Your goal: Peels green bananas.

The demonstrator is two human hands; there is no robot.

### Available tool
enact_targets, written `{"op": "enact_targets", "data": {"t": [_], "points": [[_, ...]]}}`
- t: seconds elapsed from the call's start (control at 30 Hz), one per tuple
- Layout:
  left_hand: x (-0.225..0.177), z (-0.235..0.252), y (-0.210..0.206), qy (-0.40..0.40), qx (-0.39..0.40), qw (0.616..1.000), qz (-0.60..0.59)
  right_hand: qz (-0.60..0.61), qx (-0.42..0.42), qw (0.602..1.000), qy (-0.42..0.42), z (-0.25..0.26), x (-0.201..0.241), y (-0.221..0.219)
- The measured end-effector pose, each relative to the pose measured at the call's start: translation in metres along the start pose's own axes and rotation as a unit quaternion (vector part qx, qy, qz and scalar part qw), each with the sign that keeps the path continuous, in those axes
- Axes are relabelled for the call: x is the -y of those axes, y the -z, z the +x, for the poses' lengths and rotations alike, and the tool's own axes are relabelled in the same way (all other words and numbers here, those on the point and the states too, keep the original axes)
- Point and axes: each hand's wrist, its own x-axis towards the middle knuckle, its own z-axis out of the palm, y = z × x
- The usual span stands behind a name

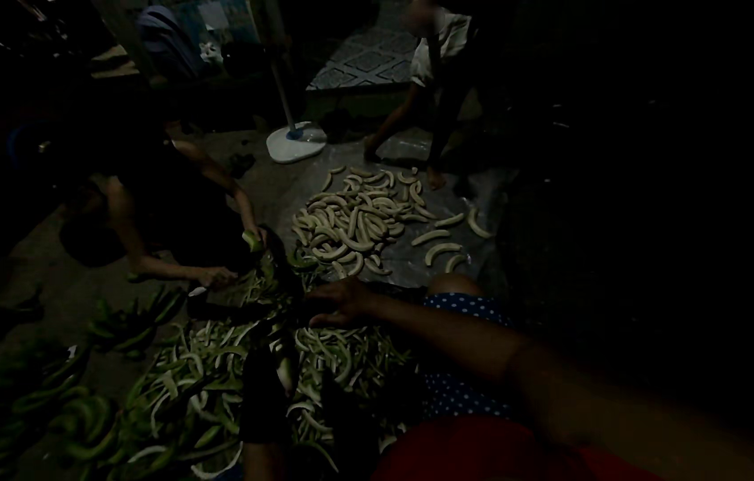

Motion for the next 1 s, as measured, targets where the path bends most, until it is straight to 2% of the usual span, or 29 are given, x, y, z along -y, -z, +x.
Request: {"op": "enact_targets", "data": {"t": [0.07, 0.13, 0.23, 0.43, 0.53, 0.6, 0.67, 0.73, 0.83, 0.9, 1.0], "points": [[-0.012, -0.007, -0.009, 0.028, -0.025, 0.999, 0.002, -0.002, -0.002, 1.000, 0.002, 0.000, -0.001, -0.001], [-0.022, -0.008, -0.011, 0.080, -0.038, 0.994, 0.069, -0.001, 0.001, 1.000, 0.000, 0.000, -0.001, -0.003], [0.009, 0.006, 0.010, 0.049, -0.004, 0.997, 0.057, 0.007, 0.001, 1.000, 0.002, 0.000, -0.001, -0.004], [0.021, 0.015, 0.014, 0.035, -0.014, 0.996, 0.080, 0.004, -0.002, 1.000, 0.008, 0.000, -0.001, -0.005], [-0.018, -0.005, -0.007, 0.076, -0.028, 0.990, 0.119, 0.002, -0.001, 1.000, 0.008, 0.000, -0.001, -0.005], [-0.020, -0.011, -0.009, 0.032, -0.020, 0.992, 0.120, 0.001, 0.000, 1.000, 0.010, 0.000, -0.001, -0.005], [-0.023, -0.015, -0.006, 0.030, 0.007, 0.998, 0.056, 0.000, -0.003, 1.000, 0.013, 0.001, -0.001, -0.006], [-0.014, -0.010, -0.005, 0.013, 0.000, 1.000, -0.002, 0.001, -0.003, 1.000, 0.012, 0.001, -0.001, -0.006], [-0.015, -0.005, 0.003, -0.001, 0.040, 0.998, 0.048, 0.009, 0.008, 1.000, -0.002, 0.000, 0.002, -0.004], [0.012, 0.003, 0.014, -0.091, 0.056, 0.992, 0.063, 0.006, 0.003, 1.000, 0.001, 0.000, 0.001, -0.005], [-0.002, -0.002, 0.002, 0.004, 0.001, 0.998, 0.063, 0.003, 0.003, 1.000, 0.006, 0.000, 0.000, -0.005]]}}
